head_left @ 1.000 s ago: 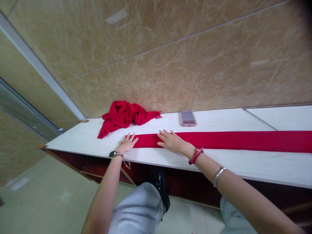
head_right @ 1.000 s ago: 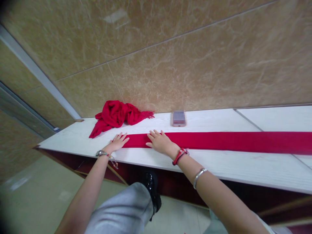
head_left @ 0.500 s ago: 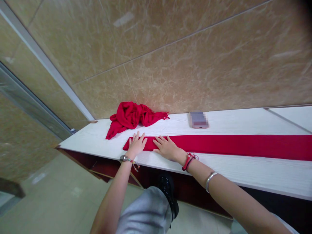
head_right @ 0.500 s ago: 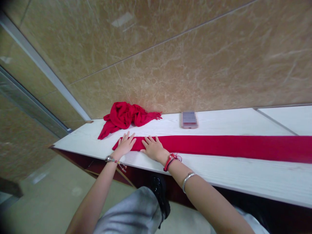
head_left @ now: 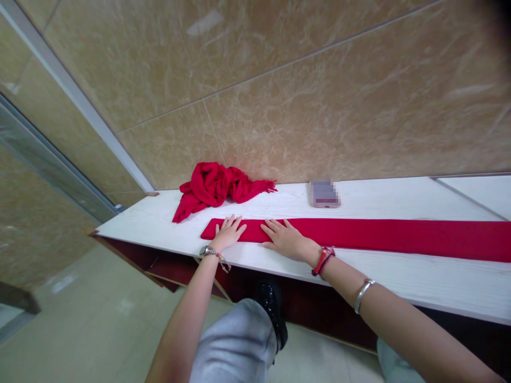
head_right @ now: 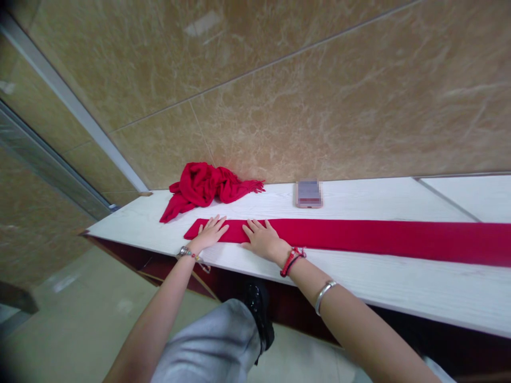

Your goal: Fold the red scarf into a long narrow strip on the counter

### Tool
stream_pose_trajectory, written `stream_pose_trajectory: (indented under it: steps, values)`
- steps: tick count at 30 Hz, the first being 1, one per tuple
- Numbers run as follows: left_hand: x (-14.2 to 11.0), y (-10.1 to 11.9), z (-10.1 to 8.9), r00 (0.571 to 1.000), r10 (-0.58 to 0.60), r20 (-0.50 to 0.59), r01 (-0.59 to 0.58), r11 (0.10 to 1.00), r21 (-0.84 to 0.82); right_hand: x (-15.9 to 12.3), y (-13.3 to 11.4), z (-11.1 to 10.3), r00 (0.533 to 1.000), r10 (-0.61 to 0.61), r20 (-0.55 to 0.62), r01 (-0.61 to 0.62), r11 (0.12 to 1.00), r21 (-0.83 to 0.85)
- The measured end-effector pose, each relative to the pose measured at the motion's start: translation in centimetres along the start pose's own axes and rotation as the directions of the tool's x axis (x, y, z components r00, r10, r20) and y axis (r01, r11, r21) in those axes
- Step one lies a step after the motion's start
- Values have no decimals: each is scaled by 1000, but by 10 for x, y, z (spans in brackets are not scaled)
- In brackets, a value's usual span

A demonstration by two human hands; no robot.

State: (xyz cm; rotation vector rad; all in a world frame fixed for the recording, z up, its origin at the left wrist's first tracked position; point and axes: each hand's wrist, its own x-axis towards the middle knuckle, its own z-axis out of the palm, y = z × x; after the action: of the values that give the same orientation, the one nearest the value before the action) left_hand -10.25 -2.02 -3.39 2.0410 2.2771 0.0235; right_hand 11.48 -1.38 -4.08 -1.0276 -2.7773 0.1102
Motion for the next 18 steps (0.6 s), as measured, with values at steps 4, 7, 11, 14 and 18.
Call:
stream_pose_trajectory:
  steps: [4, 7, 11, 14, 18]
  values:
    - [5, -20, -3, 989, -145, -31, 145, 989, 5, -19, 18, -4, 999, 42, 6, -42, 999, -33]
    - [9, -37, -4, 981, -180, -77, 183, 983, 27, -35, 33, -7, 996, 86, 6, -85, 995, -46]
    - [10, -40, -1, 971, -205, -121, 212, 976, 48, -52, 45, -6, 995, 91, -26, -93, 994, -64]
    - [8, -20, 1, 957, -207, -203, 226, 971, 75, -55, 45, -6, 995, 89, -38, -91, 993, -80]
    - [4, 30, 1, 977, 82, -196, -69, 995, 74, -49, 36, -15, 992, 123, -4, -123, 987, -104]
